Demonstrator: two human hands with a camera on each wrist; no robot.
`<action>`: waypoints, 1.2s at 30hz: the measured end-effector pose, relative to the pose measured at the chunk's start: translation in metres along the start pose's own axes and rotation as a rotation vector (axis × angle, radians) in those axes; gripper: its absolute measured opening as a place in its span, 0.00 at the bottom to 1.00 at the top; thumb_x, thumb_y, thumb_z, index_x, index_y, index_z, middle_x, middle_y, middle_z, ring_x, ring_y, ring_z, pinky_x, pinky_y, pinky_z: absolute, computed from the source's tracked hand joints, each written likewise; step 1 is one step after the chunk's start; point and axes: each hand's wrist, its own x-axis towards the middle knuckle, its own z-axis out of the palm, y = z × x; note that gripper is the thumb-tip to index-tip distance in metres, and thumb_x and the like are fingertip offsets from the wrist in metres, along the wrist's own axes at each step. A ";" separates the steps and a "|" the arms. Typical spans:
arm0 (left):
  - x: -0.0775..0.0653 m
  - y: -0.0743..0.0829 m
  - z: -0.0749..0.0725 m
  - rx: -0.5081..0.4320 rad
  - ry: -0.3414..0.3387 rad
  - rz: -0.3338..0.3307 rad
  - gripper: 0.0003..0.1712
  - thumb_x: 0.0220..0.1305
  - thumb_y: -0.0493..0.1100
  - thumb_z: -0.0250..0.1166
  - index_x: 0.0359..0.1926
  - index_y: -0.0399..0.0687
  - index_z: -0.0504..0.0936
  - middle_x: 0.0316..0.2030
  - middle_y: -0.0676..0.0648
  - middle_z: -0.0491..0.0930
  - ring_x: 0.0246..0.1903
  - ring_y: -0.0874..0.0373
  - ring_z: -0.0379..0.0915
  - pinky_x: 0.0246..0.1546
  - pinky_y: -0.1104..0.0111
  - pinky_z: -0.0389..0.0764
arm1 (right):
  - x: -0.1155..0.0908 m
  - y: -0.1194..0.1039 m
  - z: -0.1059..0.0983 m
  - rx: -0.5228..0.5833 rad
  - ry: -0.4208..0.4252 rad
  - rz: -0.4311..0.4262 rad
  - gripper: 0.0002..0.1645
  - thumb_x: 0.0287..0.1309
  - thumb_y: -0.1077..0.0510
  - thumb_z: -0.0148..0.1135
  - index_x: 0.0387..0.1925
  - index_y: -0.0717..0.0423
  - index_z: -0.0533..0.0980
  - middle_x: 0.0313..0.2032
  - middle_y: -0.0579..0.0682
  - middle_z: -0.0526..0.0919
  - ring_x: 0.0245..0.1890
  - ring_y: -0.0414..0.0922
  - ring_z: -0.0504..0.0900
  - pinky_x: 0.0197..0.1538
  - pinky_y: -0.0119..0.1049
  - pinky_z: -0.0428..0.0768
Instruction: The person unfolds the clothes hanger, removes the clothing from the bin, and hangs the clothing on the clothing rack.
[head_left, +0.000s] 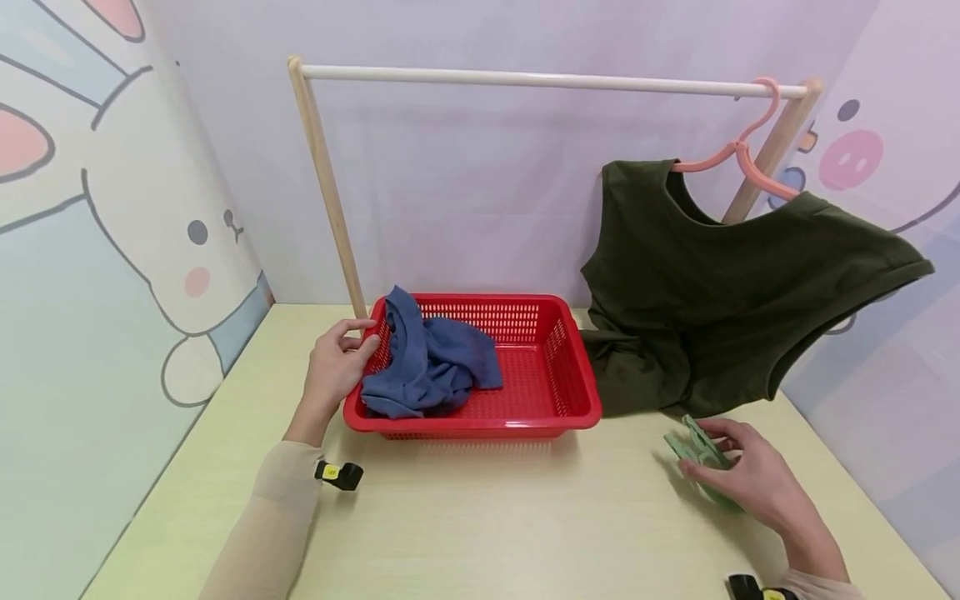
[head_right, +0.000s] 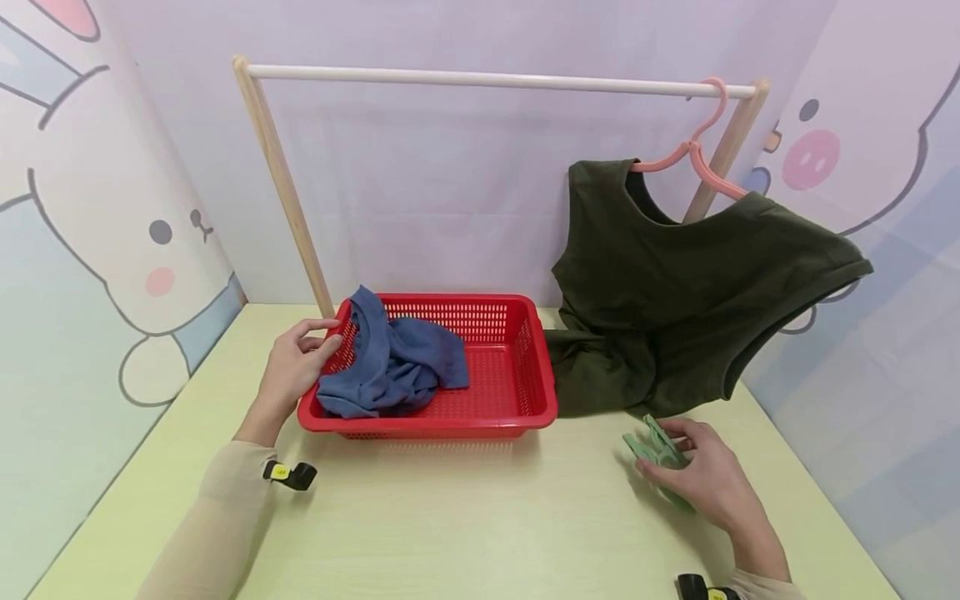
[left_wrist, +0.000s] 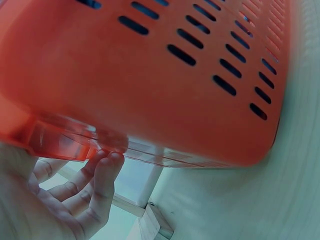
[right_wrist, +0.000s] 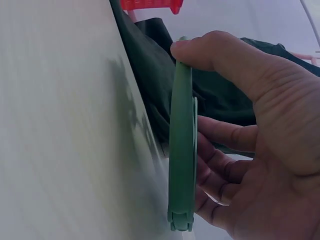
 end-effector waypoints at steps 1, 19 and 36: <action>0.000 0.000 0.000 0.001 0.001 0.002 0.26 0.83 0.53 0.66 0.75 0.51 0.80 0.59 0.32 0.86 0.53 0.41 0.87 0.58 0.53 0.89 | 0.000 -0.001 -0.001 0.006 0.001 0.005 0.45 0.56 0.46 0.89 0.68 0.61 0.79 0.59 0.59 0.86 0.45 0.32 0.78 0.42 0.33 0.80; 0.002 0.000 -0.003 -0.002 0.011 0.001 0.26 0.83 0.53 0.67 0.74 0.52 0.81 0.59 0.32 0.86 0.52 0.42 0.87 0.51 0.66 0.88 | 0.017 -0.032 -0.013 0.169 0.037 0.025 0.48 0.64 0.50 0.85 0.75 0.65 0.71 0.60 0.63 0.82 0.46 0.26 0.79 0.45 0.23 0.83; 0.001 -0.003 0.002 -0.023 0.001 -0.006 0.25 0.82 0.52 0.68 0.74 0.53 0.81 0.58 0.33 0.87 0.54 0.41 0.85 0.46 0.71 0.86 | 0.088 -0.139 -0.060 0.220 0.262 -0.134 0.44 0.64 0.46 0.83 0.74 0.54 0.72 0.60 0.50 0.79 0.54 0.40 0.77 0.53 0.15 0.75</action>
